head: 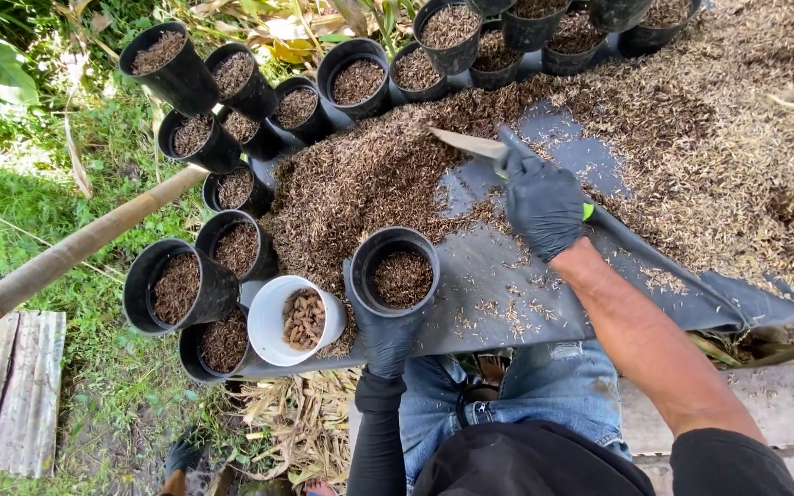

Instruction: The person fills black plastic planting pots with soil using a small trowel. They then place a small root or cutting into each pot and cover it with more soil.

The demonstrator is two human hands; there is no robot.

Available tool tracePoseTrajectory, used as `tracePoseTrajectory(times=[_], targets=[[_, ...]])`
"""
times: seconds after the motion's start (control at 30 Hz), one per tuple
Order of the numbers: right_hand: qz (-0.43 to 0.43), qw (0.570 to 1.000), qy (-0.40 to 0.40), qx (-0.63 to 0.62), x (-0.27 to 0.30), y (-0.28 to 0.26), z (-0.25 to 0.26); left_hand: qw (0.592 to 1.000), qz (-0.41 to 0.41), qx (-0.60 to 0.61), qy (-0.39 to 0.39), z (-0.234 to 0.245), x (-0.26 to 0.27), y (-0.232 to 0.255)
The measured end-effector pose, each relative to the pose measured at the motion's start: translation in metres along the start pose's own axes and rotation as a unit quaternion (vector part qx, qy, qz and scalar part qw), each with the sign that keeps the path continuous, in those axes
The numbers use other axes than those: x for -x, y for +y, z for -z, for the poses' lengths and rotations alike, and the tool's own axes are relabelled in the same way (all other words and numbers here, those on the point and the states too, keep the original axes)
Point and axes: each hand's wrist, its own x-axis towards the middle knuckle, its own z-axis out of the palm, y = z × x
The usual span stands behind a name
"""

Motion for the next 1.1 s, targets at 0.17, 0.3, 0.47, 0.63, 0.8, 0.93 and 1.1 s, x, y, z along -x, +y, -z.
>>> tracePoseTrajectory(times=[0.17, 0.3, 0.47, 0.63, 0.8, 0.93, 1.1], targets=[[0.002, 0.986, 0.154, -0.07, 0.003, 0.004, -0.015, 0.998, 0.054, -0.036, -0.018, 0.0, -0.003, -0.003], [0.007, 0.98, 0.187, 0.067, -0.009, 0.028, -0.088, 0.999, -0.028, 0.018, 0.014, -0.008, 0.005, -0.018], [0.001, 0.985, 0.152, 0.086, -0.001, 0.014, -0.055, 0.997, 0.078, -0.013, -0.015, 0.001, -0.011, 0.012], [-0.009, 1.0, 0.01, -0.023, 0.029, -0.003, -0.009, 0.991, 0.128, -0.023, -0.026, 0.004, -0.014, 0.023], [0.016, 0.99, 0.125, -0.055, 0.078, 0.007, -0.066, 0.988, 0.149, 0.006, -0.03, -0.003, -0.005, -0.008], [-0.065, 0.991, 0.114, -0.022, 0.093, 0.028, -0.042, 0.988, 0.078, -0.132, -0.02, -0.015, -0.012, 0.072], [-0.01, 0.977, -0.041, -0.209, 0.082, 0.007, -0.017, 0.968, -0.014, -0.245, -0.042, -0.005, -0.02, 0.088]])
